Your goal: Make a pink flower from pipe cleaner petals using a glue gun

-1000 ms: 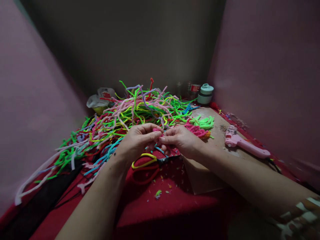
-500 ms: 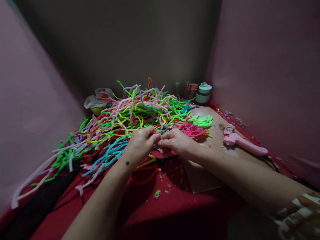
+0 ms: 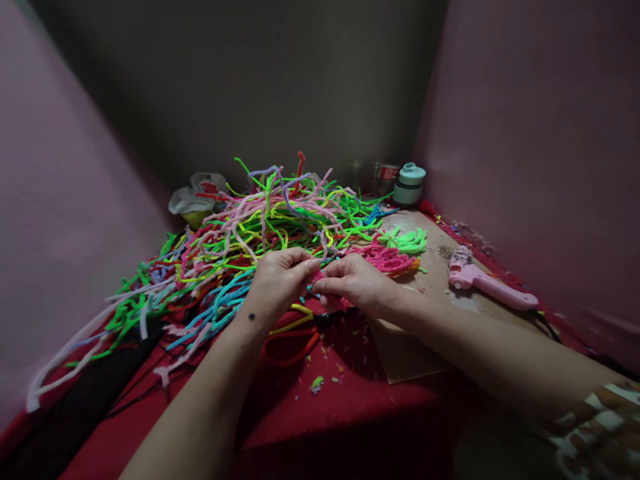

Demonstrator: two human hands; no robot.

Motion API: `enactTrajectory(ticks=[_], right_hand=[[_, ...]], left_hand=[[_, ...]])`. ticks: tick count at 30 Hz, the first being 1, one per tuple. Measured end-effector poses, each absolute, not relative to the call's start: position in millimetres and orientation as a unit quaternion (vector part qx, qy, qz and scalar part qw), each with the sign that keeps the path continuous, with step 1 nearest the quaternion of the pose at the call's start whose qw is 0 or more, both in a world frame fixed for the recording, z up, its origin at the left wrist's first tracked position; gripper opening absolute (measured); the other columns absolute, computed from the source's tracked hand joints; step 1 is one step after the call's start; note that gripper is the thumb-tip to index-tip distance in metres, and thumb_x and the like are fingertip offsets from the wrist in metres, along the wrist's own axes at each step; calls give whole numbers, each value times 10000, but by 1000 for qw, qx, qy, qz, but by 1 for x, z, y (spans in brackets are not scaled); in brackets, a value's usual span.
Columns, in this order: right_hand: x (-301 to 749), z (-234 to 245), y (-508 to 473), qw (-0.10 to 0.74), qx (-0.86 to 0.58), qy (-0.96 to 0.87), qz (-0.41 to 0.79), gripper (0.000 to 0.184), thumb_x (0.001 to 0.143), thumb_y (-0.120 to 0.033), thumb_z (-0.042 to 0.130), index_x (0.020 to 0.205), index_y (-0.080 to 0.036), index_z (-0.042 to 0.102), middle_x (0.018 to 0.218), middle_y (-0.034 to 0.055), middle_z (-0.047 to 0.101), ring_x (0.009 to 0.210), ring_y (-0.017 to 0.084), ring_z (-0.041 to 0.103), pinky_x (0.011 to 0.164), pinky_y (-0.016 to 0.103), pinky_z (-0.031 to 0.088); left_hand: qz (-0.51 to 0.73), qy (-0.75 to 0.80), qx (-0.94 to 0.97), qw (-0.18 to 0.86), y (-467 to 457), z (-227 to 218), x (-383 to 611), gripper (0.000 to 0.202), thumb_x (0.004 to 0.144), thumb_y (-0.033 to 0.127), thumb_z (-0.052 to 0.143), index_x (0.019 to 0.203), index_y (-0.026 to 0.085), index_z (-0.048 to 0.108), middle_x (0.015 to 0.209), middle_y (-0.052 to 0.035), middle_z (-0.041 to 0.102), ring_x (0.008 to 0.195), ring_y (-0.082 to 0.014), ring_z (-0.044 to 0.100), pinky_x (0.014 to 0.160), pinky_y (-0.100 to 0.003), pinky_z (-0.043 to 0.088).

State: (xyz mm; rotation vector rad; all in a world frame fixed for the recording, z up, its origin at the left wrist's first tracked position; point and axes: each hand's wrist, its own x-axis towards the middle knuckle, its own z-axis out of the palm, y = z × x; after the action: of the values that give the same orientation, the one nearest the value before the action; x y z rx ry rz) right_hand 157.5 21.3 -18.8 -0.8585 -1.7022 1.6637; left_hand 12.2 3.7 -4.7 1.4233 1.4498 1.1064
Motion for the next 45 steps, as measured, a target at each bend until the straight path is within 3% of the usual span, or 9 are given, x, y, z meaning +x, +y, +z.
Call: enactTrajectory(ticks=[3,8,14,18,22,29,32,38,45], right_hand=[[157,-22,21,299,-323,-609,661,199,666,-242,632,523,-109,595,473,16,579,409,82,481,447,224,370],[156,-23,20,281,-323,-520,739,94,688,-192,617,641,-114,596,579,54,652,460,124,572,504,267,466],[157,-23,21,281,-319,-507,749,114,702,-198,611,620,-127,576,561,46,646,464,130,576,506,264,456],[158,-24,26,323,-307,-467,764,123,654,-220,679,640,-123,604,573,24,630,460,104,537,502,253,425],[159,-28,36,396,-279,-415,770,133,614,-201,706,618,-120,601,536,-10,580,458,87,492,478,240,385],[158,-30,45,459,-285,-324,776,116,652,-102,647,570,-126,569,502,-29,530,467,78,452,468,230,346],[158,-25,44,458,-310,-275,787,107,674,-65,609,595,-126,571,516,-20,545,479,82,453,481,236,352],[157,-24,45,423,-299,-242,821,140,730,-77,555,602,-133,554,513,-13,531,481,91,446,482,240,343],[159,-22,47,411,-290,-222,836,187,708,-60,543,552,-155,503,494,-20,485,485,87,408,507,237,346]], left_hand=[[430,579,588,365,4,-4,13,174,661,282,637,584,138,578,441,55,456,390,-43,355,362,-160,242],[401,569,576,427,2,4,11,224,683,304,621,554,139,544,370,70,391,340,-34,295,343,-166,197],[404,549,569,459,4,2,7,234,693,323,631,588,128,558,381,62,412,339,-31,316,347,-161,213],[452,539,546,454,6,-2,5,229,735,373,587,730,144,580,490,52,485,364,-44,376,352,-164,246],[450,533,572,431,7,0,5,246,679,291,644,872,148,590,561,53,516,407,-50,398,391,-175,298],[430,499,637,401,6,-3,9,226,663,197,644,872,156,569,641,30,560,558,-85,486,526,-195,380],[452,466,681,338,6,-8,10,238,699,187,626,928,180,563,700,23,564,632,-102,523,594,-214,415],[364,415,832,48,5,-16,10,139,810,218,536,867,205,662,828,-27,555,732,-111,534,673,-217,414],[349,419,838,23,1,-16,14,146,802,253,548,839,237,688,852,-34,568,746,-115,552,668,-208,430]])
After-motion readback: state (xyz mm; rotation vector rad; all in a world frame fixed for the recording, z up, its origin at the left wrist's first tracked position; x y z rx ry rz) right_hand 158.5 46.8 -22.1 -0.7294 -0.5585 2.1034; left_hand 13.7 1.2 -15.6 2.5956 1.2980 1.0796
